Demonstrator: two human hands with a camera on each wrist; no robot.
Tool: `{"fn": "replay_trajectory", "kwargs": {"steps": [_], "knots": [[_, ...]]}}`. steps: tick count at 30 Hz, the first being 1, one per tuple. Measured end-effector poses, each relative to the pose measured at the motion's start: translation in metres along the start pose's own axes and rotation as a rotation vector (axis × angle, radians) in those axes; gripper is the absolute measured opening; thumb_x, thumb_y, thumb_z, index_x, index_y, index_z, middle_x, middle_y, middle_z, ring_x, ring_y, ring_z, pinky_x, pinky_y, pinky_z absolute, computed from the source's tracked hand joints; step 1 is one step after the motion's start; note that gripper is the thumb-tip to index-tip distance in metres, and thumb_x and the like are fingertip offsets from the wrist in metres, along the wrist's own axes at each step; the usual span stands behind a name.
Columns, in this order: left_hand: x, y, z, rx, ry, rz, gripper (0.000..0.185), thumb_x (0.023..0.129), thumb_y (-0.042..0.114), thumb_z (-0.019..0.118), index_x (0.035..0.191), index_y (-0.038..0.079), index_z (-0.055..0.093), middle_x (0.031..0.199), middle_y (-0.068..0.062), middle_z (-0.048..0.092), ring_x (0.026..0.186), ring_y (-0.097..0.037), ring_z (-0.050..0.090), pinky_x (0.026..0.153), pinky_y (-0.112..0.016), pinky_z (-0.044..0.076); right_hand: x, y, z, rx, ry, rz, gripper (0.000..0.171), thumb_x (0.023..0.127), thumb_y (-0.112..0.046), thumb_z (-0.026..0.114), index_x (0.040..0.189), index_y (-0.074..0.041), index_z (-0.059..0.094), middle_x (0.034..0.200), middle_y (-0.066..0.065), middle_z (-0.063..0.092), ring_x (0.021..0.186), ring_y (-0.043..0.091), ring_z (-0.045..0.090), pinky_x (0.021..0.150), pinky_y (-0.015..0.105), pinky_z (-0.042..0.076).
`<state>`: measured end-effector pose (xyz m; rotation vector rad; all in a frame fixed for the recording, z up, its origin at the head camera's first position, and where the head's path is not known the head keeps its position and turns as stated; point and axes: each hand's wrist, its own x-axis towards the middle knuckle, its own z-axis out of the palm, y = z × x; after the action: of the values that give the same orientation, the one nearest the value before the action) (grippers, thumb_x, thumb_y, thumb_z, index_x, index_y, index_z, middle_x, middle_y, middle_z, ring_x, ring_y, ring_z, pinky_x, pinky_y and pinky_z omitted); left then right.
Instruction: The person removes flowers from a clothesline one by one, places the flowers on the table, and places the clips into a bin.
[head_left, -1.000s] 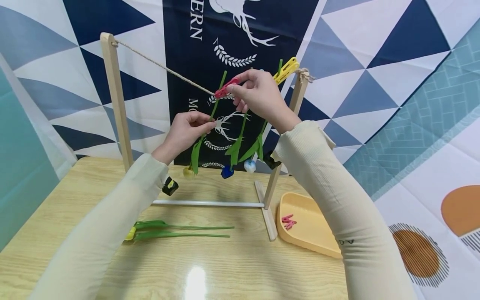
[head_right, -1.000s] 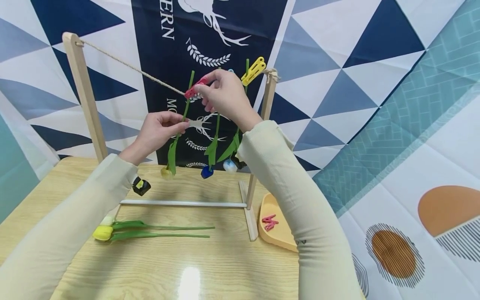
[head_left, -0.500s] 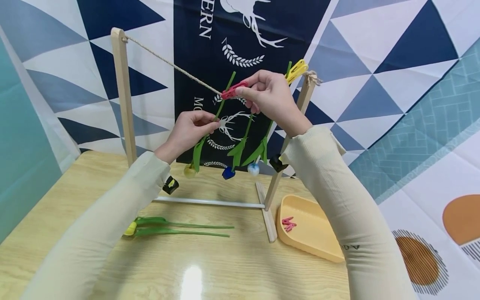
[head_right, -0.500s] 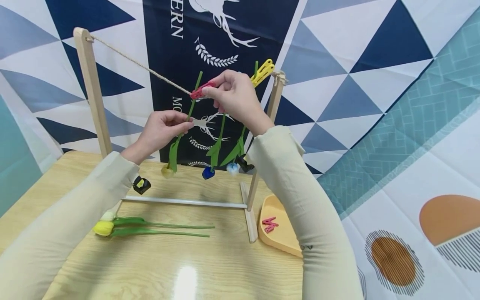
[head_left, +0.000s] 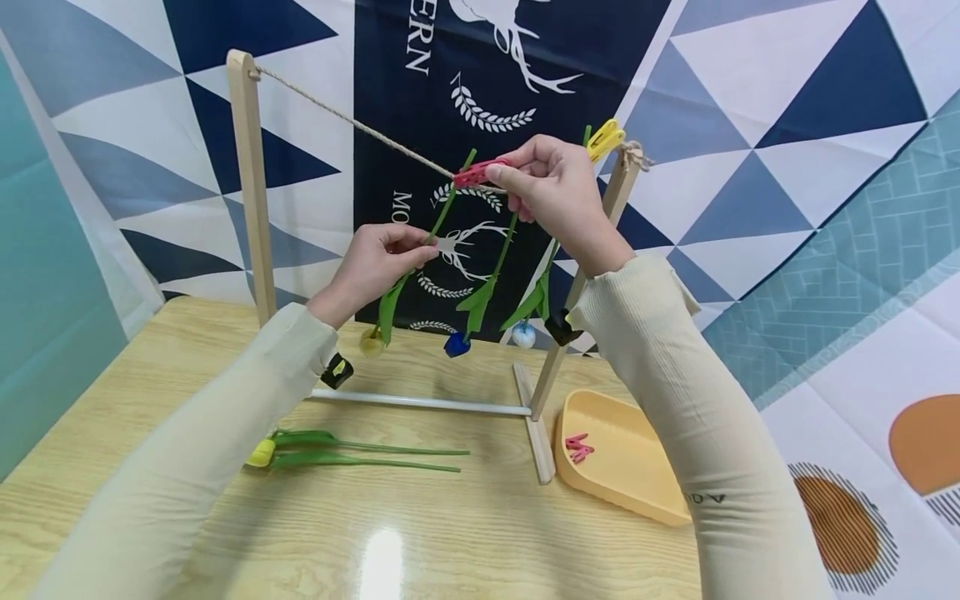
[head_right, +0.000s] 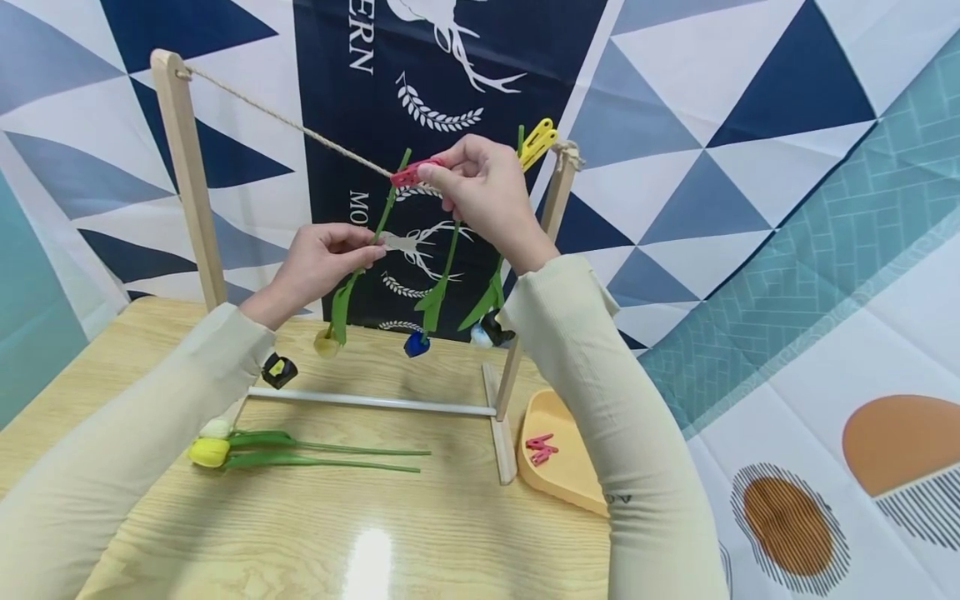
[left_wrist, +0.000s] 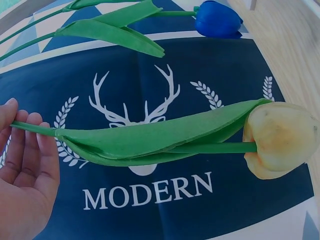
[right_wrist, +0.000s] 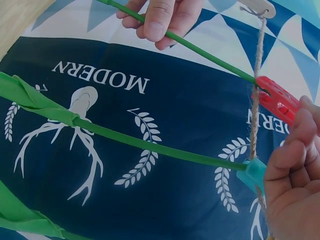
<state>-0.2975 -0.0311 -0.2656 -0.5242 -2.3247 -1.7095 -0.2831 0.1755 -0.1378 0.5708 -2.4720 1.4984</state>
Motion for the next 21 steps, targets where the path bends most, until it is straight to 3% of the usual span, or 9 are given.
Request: {"fn": "replay_trajectory", "kwargs": {"steps": [12, 21], "knots": [[-0.005, -0.012, -0.004, 0.014, -0.016, -0.049, 0.024, 0.084, 0.024, 0.071, 0.102, 0.008, 0.072, 0.087, -0.007, 0.069, 0.072, -0.014, 0.059, 0.061, -0.019, 0.046, -0.005, -0.003, -0.003, 0.063, 0.074, -0.041, 0.016, 0.083, -0.021, 0.071, 0.092, -0.009, 0.066, 0.061, 0.002, 0.058, 0.053, 0.016, 0.047, 0.047, 0.02, 0.04], [-0.012, -0.024, -0.008, 0.063, -0.052, -0.1, 0.024, 0.085, 0.024, 0.07, 0.102, 0.008, 0.072, 0.094, -0.007, 0.07, 0.075, -0.016, 0.06, 0.062, -0.019, 0.047, -0.018, 0.009, -0.008, 0.095, 0.073, -0.017, 0.018, 0.082, -0.023, 0.072, 0.094, -0.01, 0.066, 0.061, 0.002, 0.056, 0.053, 0.015, 0.045, 0.045, 0.021, 0.037]]}}
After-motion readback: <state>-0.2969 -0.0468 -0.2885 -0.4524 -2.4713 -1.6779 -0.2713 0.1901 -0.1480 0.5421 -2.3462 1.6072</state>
